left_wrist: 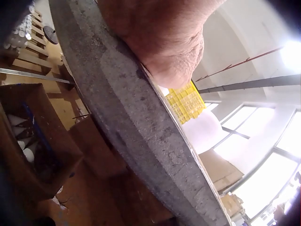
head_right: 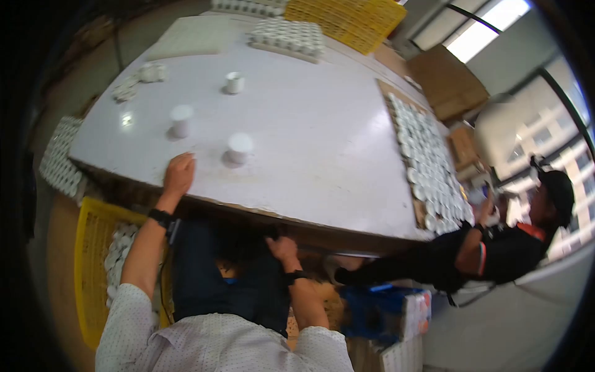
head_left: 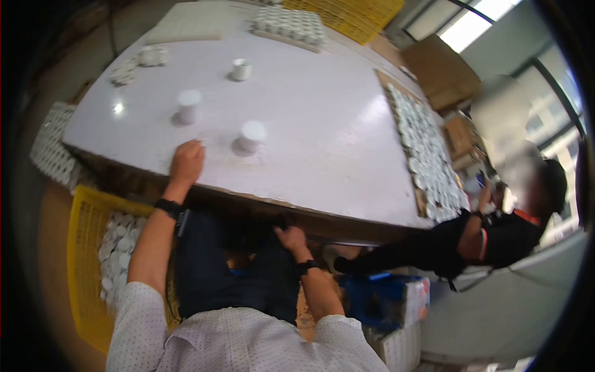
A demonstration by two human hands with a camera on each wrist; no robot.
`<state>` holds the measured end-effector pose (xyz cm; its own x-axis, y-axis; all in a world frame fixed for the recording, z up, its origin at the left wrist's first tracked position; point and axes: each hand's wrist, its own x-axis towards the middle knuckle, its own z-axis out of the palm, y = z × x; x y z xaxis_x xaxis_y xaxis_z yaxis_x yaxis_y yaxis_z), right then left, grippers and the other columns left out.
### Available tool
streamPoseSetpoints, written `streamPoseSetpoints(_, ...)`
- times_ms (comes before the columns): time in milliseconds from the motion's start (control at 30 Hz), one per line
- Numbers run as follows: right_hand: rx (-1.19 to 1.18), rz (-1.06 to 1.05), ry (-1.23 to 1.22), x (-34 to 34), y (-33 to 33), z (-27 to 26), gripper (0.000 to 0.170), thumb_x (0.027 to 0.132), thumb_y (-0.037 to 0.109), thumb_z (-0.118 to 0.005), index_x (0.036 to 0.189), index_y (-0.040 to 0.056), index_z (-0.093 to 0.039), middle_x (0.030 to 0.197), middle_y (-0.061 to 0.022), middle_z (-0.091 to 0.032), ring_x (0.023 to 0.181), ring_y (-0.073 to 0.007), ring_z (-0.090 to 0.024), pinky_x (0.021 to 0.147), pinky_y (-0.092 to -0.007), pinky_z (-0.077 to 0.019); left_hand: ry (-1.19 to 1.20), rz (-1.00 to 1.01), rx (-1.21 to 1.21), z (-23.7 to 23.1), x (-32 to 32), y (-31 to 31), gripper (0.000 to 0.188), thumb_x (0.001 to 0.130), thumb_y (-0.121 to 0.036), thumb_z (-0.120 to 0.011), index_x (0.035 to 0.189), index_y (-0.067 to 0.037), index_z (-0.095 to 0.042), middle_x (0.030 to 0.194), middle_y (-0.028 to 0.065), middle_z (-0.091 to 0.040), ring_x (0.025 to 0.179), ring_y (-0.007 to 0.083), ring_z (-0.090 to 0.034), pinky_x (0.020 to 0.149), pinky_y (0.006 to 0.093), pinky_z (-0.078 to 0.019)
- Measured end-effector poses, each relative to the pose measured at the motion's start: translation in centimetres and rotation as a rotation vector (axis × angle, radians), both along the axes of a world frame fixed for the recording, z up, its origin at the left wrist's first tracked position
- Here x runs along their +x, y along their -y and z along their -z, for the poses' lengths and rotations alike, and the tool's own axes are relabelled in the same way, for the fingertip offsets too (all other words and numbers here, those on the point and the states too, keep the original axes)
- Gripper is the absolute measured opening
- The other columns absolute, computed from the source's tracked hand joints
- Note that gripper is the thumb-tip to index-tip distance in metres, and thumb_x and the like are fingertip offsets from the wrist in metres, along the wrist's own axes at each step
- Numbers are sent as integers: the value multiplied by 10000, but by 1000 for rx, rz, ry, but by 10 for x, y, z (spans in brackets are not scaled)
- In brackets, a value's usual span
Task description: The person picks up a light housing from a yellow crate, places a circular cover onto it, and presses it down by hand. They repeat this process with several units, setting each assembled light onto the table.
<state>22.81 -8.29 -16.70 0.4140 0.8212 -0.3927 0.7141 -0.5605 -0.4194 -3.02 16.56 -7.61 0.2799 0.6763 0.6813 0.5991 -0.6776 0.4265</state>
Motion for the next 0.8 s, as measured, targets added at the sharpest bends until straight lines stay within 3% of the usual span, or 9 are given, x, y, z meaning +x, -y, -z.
streamPoseSetpoints(67,161,-51,75,-7,9,-4,727,788,512,-555,1367,139,-324,1326,-277,-362,1239,-412,-333,1008,-429,-330,-32,7,-44,-4,-1,2,132,796,-72,-568,861,32,-617,920,179,-634,915,327,-592,840,402,-456)
streamPoseSetpoints(167,35,33,147,-22,24,-22,740,783,499,-574,1371,134,-313,1348,-284,-321,1227,-451,-327,1001,-447,-335,-13,5,-64,5,-3,-4,135,807,-60,-558,895,24,-617,967,172,-630,950,314,-582,860,392,-446)
streamPoseSetpoints(267,187,-28,43,-32,48,-28,738,791,465,-583,1383,141,-285,1391,-236,-273,1229,-477,-306,1007,-465,-324,-16,10,-101,-5,-4,3,134,815,-59,-548,908,14,-611,1000,163,-626,996,307,-570,883,383,-436)
streamPoseSetpoints(433,335,8,-84,-46,74,-24,740,808,444,-586,1394,138,-252,1369,-288,-261,1237,-455,-309,1014,-450,-318,-9,17,-128,-6,-3,2,126,818,-57,-540,907,11,-596,1015,164,-619,1013,312,-560,885,386,-432)
streamPoseSetpoints(600,327,29,-138,-54,75,-45,767,802,464,-583,1398,124,-238,1334,-309,-307,1236,-444,-321,1012,-431,-328,-3,50,-119,-5,-4,3,97,810,-55,-539,867,10,-584,1000,166,-618,1018,315,-555,883,392,-428)
streamPoseSetpoints(667,284,-9,-10,-60,71,-63,784,794,432,-609,1393,86,-239,1325,-269,-355,1231,-390,-363,1003,-388,-346,6,49,-127,-7,-2,3,93,809,-55,-540,860,10,-582,1000,164,-619,1019,314,-554,884,392,-427)
streamPoseSetpoints(800,261,11,-14,-72,70,-98,771,781,418,-624,1376,71,-277,1294,-244,-410,1181,-382,-426,972,-391,-379,-22,51,-163,-12,-4,7,123,829,-71,-530,891,16,-590,1020,166,-619,1035,310,-551,896,380,-428)
